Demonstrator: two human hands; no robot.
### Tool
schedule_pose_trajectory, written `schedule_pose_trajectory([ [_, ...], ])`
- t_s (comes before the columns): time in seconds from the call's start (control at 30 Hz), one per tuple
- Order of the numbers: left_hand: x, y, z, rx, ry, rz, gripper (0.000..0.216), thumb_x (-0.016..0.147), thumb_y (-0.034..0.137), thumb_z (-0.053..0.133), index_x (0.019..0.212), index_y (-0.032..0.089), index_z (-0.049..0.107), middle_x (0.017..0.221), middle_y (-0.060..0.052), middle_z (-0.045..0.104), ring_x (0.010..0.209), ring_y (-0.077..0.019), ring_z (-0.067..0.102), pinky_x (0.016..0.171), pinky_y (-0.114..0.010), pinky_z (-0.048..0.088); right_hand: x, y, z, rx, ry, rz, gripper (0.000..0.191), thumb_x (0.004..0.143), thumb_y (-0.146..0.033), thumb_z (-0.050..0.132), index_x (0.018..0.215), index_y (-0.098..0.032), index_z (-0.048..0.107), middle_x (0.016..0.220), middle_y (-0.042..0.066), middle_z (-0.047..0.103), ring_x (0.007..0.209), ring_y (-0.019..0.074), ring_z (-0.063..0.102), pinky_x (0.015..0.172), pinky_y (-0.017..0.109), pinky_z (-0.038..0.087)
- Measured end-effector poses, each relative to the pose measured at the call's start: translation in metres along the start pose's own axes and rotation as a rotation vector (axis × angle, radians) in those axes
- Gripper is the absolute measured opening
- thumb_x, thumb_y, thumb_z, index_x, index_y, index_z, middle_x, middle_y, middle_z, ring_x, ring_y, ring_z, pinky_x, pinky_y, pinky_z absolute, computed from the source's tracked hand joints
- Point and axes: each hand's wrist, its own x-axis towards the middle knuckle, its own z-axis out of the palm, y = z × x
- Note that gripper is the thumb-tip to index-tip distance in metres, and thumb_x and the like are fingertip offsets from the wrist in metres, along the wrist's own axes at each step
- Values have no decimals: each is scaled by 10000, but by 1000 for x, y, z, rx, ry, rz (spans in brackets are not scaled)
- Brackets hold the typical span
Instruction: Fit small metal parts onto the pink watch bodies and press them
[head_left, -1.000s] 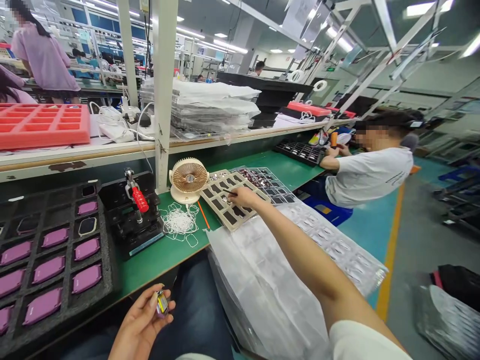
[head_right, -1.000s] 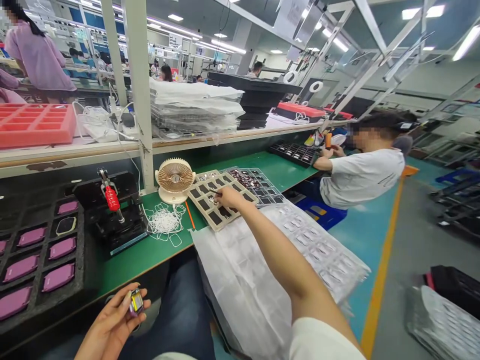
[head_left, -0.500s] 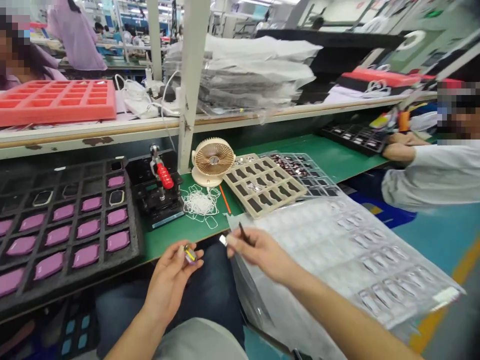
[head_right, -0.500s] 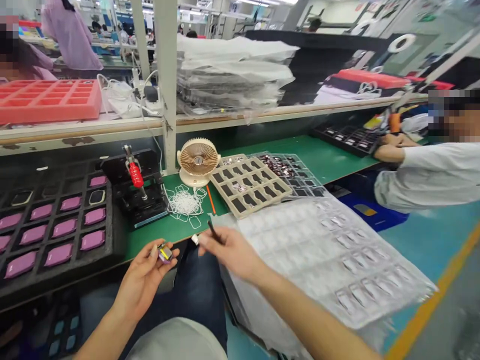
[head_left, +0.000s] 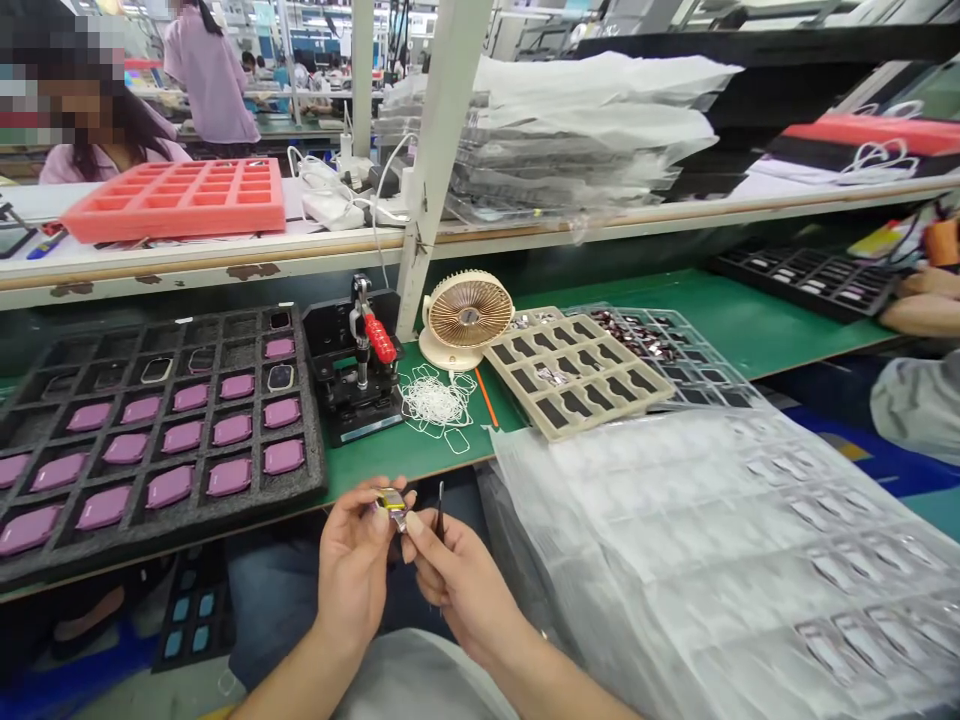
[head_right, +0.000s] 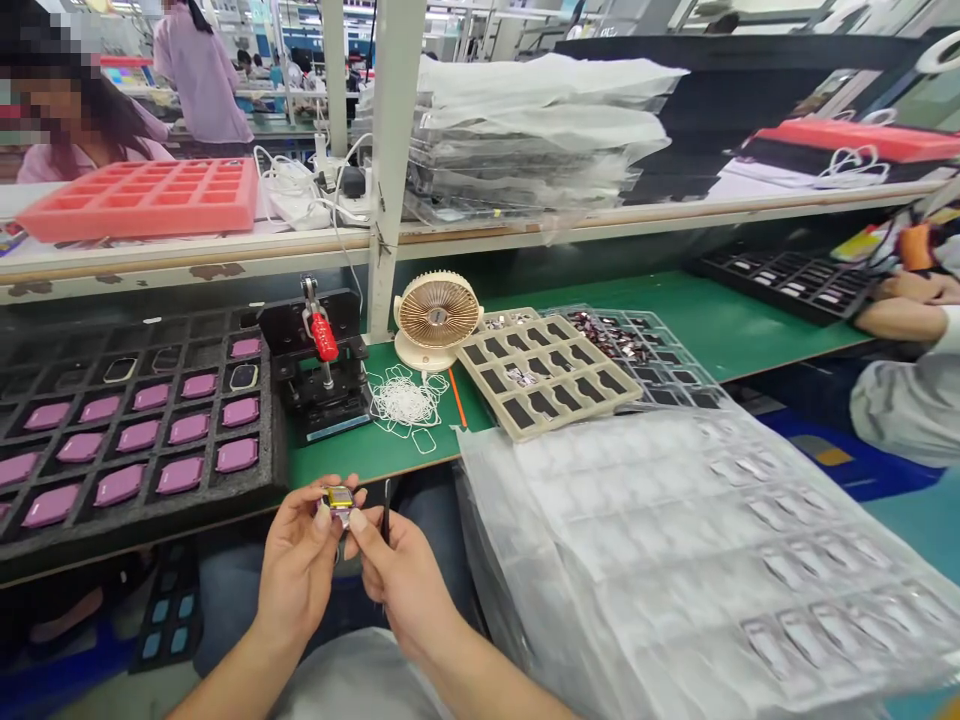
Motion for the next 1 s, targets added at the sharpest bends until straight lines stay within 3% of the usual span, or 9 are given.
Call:
schedule_pose_trajectory([
  [0.13, -2, -5, -5, 35, -4, 83, 339, 843, 210, 875, 1143, 321, 763, 1225, -24, 729, 1358, -354, 628, 1150, -514, 513, 1, 8, 3, -12, 39, -50, 533, 855, -660, 804, 772, -174, 600, 497, -110, 364, 423, 28, 175, 424, 214, 128],
  [0.27, 3, -18, -17, 105, -78, 254, 294, 858, 222, 859, 1128, 272, 756, 1255, -53, 710, 1347, -363, 641, 1147, -514, 524, 2, 11, 2, -53, 60, -87, 545, 870, -666, 783, 759, -172, 583, 562, -78, 465, 429, 24, 208, 424, 219, 141],
  [0.4, 9, -26, -26, 162, -178, 362, 246, 891, 216, 824, 1122, 250, 745, 1247, -75, 698, 1334, -365, 653, 1112, -543, 551, 1, 12, 1, -91, 66, -89, 547, 897, -684, 738, 758, -183, 567, 558, -79, 444, 437, 37, 220, 429, 221, 157],
  [0.53, 9, -30, -26, 152, -190, 362, 242, 891, 211, 823, 1115, 249, 740, 1235, -73, 700, 1323, -365, 661, 1101, -541, 560, 6, 18, -3, -295, 153, -300, 531, 922, -678, 704, 767, -186, 576, 656, -33, 526, 561, 84, 407, 530, 221, 347],
  [0.8, -3, -41, -21, 84, -75, 169, 300, 899, 339, 822, 1176, 254, 744, 1216, -85, 759, 1241, -328, 718, 1065, -439, 593, 16, 42, -11, -523, 235, -679, 232, 1020, -430, 635, 969, -208, 593, 883, 23, 676, 752, 143, 614, 702, 245, 499],
  [0.9, -13, -37, -17, 110, 15, 23, 383, 863, 344, 855, 1218, 258, 739, 1264, -87, 772, 1201, -307, 742, 1014, -373, 621, -3, 38, -11, -623, 281, -636, 247, 1025, -449, 620, 1009, -203, 602, 868, 14, 679, 713, 134, 607, 653, 231, 481],
  [1.0, -11, -35, -15, 195, 69, -185, 516, 866, 406, 844, 1343, 281, 689, 1350, -101, 750, 1182, -292, 752, 951, -305, 642, -30, 5, -37, -939, 308, -507, 303, 1015, -476, 637, 883, -203, 624, 734, -26, 636, 604, 109, 529, 547, 216, 379],
])
